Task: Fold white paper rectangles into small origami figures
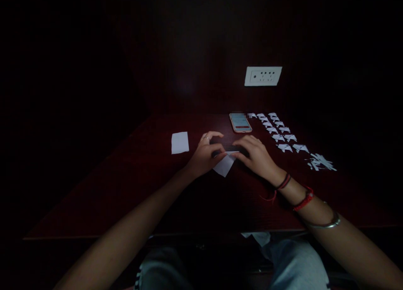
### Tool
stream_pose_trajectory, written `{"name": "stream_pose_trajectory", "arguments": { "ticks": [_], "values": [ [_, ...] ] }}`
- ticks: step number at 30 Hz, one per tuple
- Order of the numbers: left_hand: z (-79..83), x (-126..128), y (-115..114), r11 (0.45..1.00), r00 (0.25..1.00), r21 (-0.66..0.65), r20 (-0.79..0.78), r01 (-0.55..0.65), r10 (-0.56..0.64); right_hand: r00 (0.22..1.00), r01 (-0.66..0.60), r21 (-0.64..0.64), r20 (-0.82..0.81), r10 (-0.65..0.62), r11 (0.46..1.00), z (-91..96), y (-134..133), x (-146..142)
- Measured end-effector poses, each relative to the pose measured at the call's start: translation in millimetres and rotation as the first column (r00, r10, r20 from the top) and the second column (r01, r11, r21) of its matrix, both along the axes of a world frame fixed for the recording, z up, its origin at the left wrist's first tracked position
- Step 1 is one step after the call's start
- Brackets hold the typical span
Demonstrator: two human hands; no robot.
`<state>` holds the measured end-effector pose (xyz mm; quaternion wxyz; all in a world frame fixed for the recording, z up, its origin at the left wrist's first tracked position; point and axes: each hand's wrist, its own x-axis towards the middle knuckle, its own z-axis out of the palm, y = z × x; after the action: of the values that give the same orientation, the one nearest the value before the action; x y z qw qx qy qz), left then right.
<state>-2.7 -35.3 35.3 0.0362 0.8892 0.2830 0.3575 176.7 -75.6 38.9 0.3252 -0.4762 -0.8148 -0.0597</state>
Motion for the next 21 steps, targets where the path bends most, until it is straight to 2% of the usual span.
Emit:
{"name": "stream_pose_trajectory", "arguments": {
  "ticks": [3,10,21],
  "values": [
    [-0.1,1.9,-2.4,1.000,1.000,-0.003,-0.008,0.013,-0.013,0.999,-0.031,-0.002,0.038,0.031,1.000,-0.5,-1.7,-4.0],
    [2.9,4.4,-8.3,0.999,0.999,0.014,0.001,0.037,-0.037,0.995,-0.006,0.009,0.096,0.005,1.000,-3.1,-2.2,-8.8],
    [8.4,1.1,-8.0,1.000,1.000,0.013,0.014,-0.025,0.025,0.999,-0.021,-0.014,0.024,0.021,1.000,1.9,-0.6,0.9]
  ]
}}
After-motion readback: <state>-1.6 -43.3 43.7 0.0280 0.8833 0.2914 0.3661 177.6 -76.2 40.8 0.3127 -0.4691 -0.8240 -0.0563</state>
